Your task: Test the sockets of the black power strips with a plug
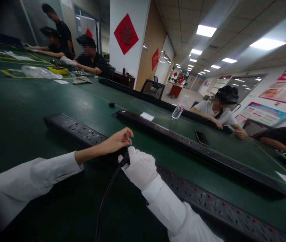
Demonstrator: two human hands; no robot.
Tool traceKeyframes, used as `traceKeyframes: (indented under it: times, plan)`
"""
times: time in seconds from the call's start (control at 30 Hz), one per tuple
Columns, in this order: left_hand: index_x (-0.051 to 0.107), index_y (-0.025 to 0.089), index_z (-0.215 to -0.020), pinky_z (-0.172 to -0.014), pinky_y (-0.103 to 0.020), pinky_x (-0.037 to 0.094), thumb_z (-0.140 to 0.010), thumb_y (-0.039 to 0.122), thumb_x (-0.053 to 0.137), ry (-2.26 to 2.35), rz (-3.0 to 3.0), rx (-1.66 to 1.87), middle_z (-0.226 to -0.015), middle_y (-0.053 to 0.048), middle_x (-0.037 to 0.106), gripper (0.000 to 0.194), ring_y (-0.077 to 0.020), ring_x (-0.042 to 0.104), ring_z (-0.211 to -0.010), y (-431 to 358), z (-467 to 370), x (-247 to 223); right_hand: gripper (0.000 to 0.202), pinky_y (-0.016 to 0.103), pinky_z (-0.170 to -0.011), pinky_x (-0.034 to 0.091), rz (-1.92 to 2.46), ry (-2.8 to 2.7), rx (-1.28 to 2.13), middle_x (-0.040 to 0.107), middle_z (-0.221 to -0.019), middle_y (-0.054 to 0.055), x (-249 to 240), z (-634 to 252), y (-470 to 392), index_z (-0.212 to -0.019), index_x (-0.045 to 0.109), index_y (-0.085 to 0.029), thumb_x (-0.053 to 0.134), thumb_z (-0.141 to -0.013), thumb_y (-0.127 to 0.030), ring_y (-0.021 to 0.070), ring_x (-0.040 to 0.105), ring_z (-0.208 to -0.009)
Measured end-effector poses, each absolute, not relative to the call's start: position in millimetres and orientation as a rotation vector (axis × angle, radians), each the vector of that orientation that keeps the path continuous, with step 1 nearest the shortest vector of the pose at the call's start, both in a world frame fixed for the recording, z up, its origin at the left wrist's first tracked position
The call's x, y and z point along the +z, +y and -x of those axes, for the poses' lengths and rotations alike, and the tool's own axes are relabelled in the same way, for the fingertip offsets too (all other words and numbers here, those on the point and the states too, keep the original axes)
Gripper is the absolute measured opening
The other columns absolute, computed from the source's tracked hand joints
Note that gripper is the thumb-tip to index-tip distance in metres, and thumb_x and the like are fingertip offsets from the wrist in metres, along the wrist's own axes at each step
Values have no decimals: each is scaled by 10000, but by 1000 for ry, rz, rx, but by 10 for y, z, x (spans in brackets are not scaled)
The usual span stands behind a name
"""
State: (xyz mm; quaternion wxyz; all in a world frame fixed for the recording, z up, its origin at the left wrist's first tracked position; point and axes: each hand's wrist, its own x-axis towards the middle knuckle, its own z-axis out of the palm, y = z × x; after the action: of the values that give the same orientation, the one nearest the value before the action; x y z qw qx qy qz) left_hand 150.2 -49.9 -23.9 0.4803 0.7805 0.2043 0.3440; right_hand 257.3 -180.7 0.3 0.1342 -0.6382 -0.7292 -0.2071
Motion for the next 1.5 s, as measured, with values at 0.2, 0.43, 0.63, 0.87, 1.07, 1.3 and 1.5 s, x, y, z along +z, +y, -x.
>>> traceKeyframes:
  times: [0.2, 0.43, 0.63, 0.87, 1.07, 1.3, 1.5]
  plan:
    - [415, 178, -903, -605, -229, 441, -651, 12, 425, 491, -1889, 866, -719, 44, 420, 303, -99, 566, -679, -487, -1501, -260, 318, 222, -485, 235, 1868, -2122, -578, 601, -692, -1, 15, -2575, -1811, -835, 521, -204, 338, -839, -465, 104, 541, -575]
    - [466, 161, -821, -629, -238, 442, -641, 25, 441, 538, -2069, 873, -762, 5, 517, 227, -105, 542, -691, -482, -1504, -290, 305, 217, -495, 243, 1862, -2123, -563, 605, -712, -1, 15, -2577, -1810, -839, 521, -205, 338, -843, -448, 100, 538, -577]
    - [524, 157, -783, -628, -225, 440, -626, 40, 466, 605, -2229, 835, -816, -2, 537, 205, -100, 535, -691, -502, -1507, -262, 303, 212, -505, 246, 1877, -2119, -543, 601, -712, -2, 6, -2584, -1799, -862, 514, -213, 325, -848, -449, 105, 548, -599]
    - [546, 161, -812, -622, -211, 436, -628, 53, 477, 599, -2322, 769, -868, -11, 556, 224, -104, 538, -703, -515, -1471, -189, 314, 204, -505, 258, 1886, -2132, -528, 597, -706, 1, 29, -2580, -1803, -842, 514, -208, 328, -846, -461, 100, 545, -594]
    - [541, 162, -874, -623, -200, 419, -655, 67, 464, 624, -2422, 647, -874, -20, 592, 251, -115, 554, -730, -414, -1413, -137, 319, 189, -493, 261, 1886, -2125, -475, 589, -683, -9, 31, -2578, -1817, -815, 508, -213, 329, -847, -475, 89, 530, -567]
    - [532, 221, -974, -608, -237, 388, -713, 336, 520, 855, -2525, 425, -877, -15, 628, 286, -175, 576, -777, -311, -1317, -107, 356, 181, -485, 260, 1893, -2078, -442, 566, -612, -30, 9, -2592, -1767, -802, 522, -230, 366, -811, -551, 87, 525, -535]
    - [557, 229, -949, -611, -236, 388, -732, 358, 499, 886, -2496, 405, -841, -6, 644, 259, -175, 583, -776, -319, -1319, -104, 331, 184, -504, 290, 1846, -2036, -435, 563, -594, -23, -34, -2586, -1792, -785, 547, -217, 419, -801, -521, 87, 517, -520]
